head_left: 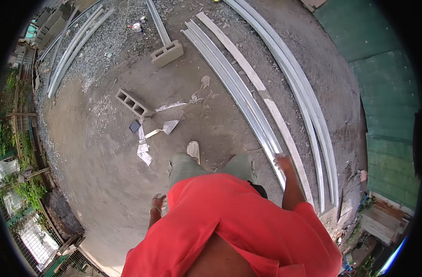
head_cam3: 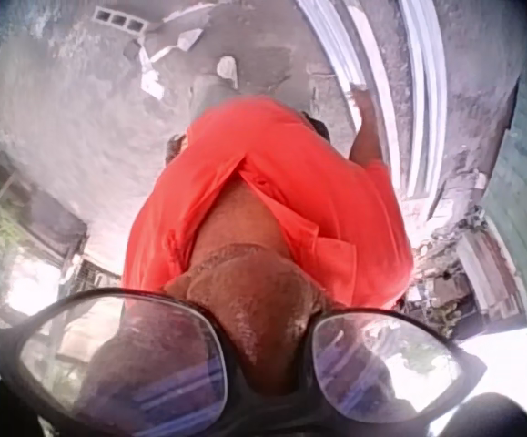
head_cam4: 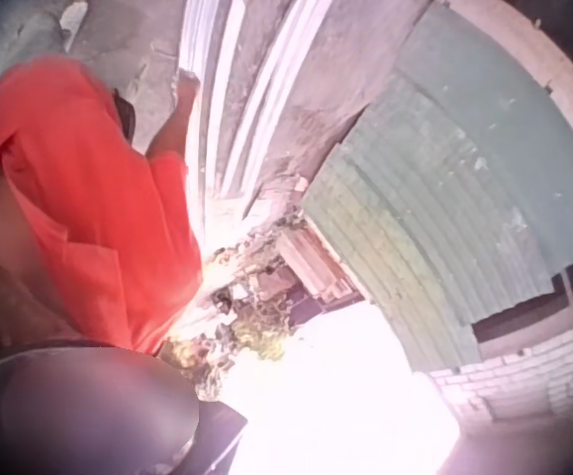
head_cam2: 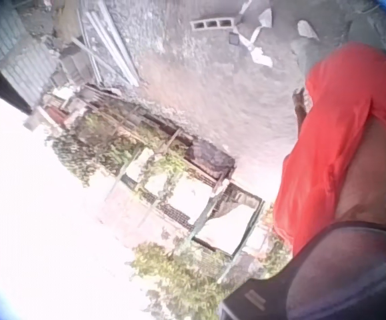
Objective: Applying mortar or cement to metal C-channel beams using a hand trowel.
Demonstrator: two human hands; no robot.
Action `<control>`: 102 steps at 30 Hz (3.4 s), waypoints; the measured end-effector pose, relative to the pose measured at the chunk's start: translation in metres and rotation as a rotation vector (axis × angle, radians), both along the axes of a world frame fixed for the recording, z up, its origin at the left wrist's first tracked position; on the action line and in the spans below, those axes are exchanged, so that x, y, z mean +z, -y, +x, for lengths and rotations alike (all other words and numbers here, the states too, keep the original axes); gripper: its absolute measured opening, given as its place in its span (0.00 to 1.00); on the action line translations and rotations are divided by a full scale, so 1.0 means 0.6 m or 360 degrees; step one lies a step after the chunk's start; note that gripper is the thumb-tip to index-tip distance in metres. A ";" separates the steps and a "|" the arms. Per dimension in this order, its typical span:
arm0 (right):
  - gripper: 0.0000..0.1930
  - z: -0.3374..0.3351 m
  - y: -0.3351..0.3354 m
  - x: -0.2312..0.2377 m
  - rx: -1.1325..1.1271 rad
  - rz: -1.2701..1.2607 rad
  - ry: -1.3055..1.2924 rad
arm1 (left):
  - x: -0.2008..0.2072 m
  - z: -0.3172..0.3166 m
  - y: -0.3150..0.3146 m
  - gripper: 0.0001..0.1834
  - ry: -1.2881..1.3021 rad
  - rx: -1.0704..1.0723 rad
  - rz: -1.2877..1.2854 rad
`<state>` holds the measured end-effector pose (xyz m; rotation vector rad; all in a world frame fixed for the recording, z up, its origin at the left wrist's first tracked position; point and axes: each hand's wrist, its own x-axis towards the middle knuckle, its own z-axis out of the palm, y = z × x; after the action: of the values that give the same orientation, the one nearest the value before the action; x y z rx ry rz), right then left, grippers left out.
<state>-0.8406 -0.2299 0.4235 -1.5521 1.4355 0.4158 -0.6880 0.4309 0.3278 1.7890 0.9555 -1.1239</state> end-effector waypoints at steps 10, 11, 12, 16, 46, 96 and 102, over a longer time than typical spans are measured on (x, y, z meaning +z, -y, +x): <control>0.20 -0.038 -0.141 -0.039 -0.0363 0.0341 -0.0519 | -0.014 0.512 0.034 0.33 0.0445 -0.0770 0.0208; 0.20 -0.038 -0.151 -0.046 -0.0410 0.0391 -0.0525 | 0.002 0.549 0.070 0.32 0.0464 -0.0666 0.0168; 0.20 -0.028 -0.152 -0.060 -0.0490 0.0398 -0.0527 | 0.008 0.581 0.097 0.32 0.0459 -0.0744 0.0149; 0.22 0.090 -0.112 -0.136 -0.0530 0.0559 -0.0532 | 0.041 0.672 0.156 0.34 0.0630 -0.0787 0.0035; 0.19 0.677 -0.307 -0.032 -0.1575 0.0571 -0.0199 | -0.103 1.643 0.969 0.29 0.0790 -0.2816 0.0203; 0.52 0.665 -0.025 -0.223 -0.3362 -0.0629 0.2537 | 0.160 1.122 1.153 0.15 0.0367 -0.4712 -0.0756; 0.38 0.660 -0.001 -0.165 -0.3954 -0.0825 0.2114 | 0.334 1.030 1.128 0.39 0.2155 -0.4370 -0.1121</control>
<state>-0.4445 -0.2293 0.3246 0.6508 1.1275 -2.0040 -0.0702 -0.2457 0.5283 -1.3023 2.6829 0.3899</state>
